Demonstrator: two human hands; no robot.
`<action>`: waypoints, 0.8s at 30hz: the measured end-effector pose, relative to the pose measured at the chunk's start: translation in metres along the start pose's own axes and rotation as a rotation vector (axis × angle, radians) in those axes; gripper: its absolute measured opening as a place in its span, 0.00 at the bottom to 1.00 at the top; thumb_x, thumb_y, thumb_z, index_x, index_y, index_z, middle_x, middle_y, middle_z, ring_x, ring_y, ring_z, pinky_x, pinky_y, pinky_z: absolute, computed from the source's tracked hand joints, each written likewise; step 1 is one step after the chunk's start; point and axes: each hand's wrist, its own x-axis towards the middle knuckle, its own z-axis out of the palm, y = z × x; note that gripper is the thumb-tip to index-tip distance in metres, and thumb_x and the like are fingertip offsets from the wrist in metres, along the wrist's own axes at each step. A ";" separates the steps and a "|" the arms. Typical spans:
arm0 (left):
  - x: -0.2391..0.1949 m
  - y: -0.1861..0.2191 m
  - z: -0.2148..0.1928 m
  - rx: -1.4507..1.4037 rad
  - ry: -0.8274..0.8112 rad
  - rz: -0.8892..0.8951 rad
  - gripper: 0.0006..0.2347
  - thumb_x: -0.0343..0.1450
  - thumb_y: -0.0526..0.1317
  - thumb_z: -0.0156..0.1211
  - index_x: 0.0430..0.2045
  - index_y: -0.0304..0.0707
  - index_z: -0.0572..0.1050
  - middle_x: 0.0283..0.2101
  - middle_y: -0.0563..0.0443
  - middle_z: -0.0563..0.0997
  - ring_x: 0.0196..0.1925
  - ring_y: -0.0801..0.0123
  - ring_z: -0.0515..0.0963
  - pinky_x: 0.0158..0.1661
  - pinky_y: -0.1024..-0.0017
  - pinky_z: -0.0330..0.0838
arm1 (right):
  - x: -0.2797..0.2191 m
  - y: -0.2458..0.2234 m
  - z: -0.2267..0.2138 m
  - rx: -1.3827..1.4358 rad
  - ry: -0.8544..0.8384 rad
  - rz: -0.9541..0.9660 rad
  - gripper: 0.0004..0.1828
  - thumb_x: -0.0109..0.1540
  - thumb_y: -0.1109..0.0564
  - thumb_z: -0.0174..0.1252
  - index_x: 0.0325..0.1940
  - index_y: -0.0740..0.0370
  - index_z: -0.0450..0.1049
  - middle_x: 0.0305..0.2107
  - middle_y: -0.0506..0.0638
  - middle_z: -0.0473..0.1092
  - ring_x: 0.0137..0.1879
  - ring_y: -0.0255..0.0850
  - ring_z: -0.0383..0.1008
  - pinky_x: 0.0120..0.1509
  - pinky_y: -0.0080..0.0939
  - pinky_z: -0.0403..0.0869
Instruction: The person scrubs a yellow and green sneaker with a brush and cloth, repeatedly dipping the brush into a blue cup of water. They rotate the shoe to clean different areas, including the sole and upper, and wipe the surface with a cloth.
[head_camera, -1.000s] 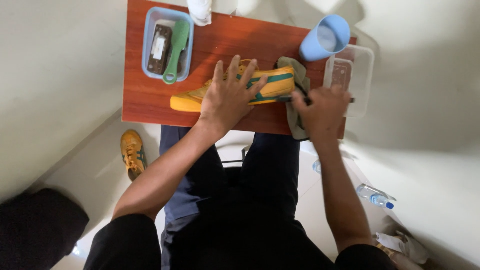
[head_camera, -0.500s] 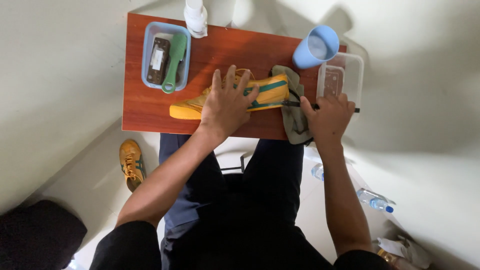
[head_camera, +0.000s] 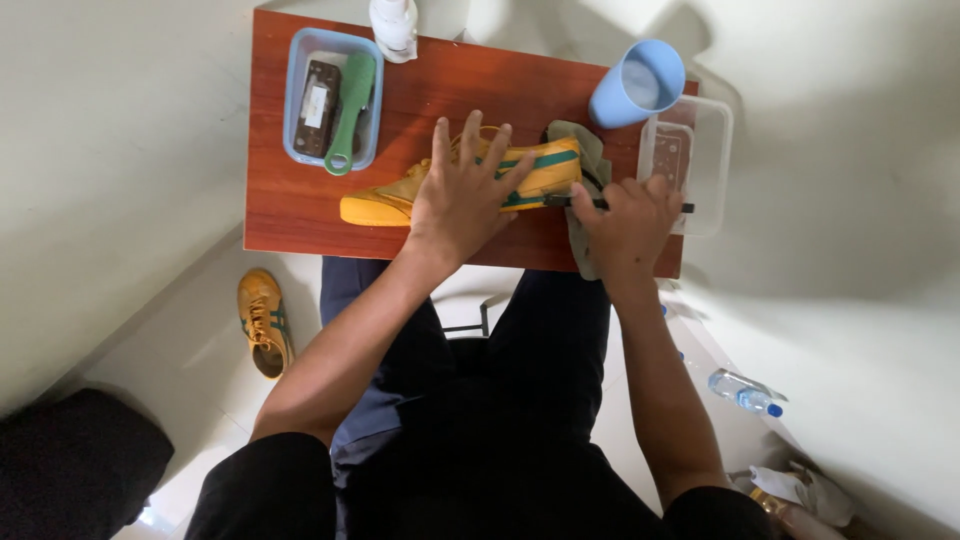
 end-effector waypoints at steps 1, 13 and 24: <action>-0.003 -0.001 0.000 0.003 -0.002 -0.002 0.30 0.70 0.59 0.57 0.70 0.63 0.62 0.72 0.46 0.63 0.75 0.36 0.52 0.66 0.30 0.43 | 0.001 0.003 -0.006 0.004 0.001 0.001 0.37 0.64 0.24 0.68 0.17 0.53 0.69 0.18 0.46 0.62 0.37 0.43 0.65 0.55 0.48 0.65; 0.010 0.018 -0.008 -0.008 -0.072 -0.135 0.32 0.64 0.59 0.65 0.66 0.65 0.67 0.74 0.48 0.61 0.76 0.36 0.49 0.67 0.27 0.37 | -0.001 0.017 0.004 -0.017 -0.056 -0.008 0.38 0.64 0.21 0.64 0.18 0.48 0.63 0.18 0.46 0.59 0.36 0.46 0.63 0.50 0.50 0.62; 0.021 0.022 0.030 0.182 0.053 -0.187 0.36 0.64 0.68 0.55 0.69 0.70 0.58 0.61 0.53 0.72 0.66 0.49 0.67 0.65 0.40 0.49 | 0.013 0.004 -0.027 -0.060 -0.268 0.042 0.29 0.71 0.39 0.63 0.22 0.59 0.75 0.21 0.49 0.72 0.41 0.52 0.69 0.45 0.54 0.60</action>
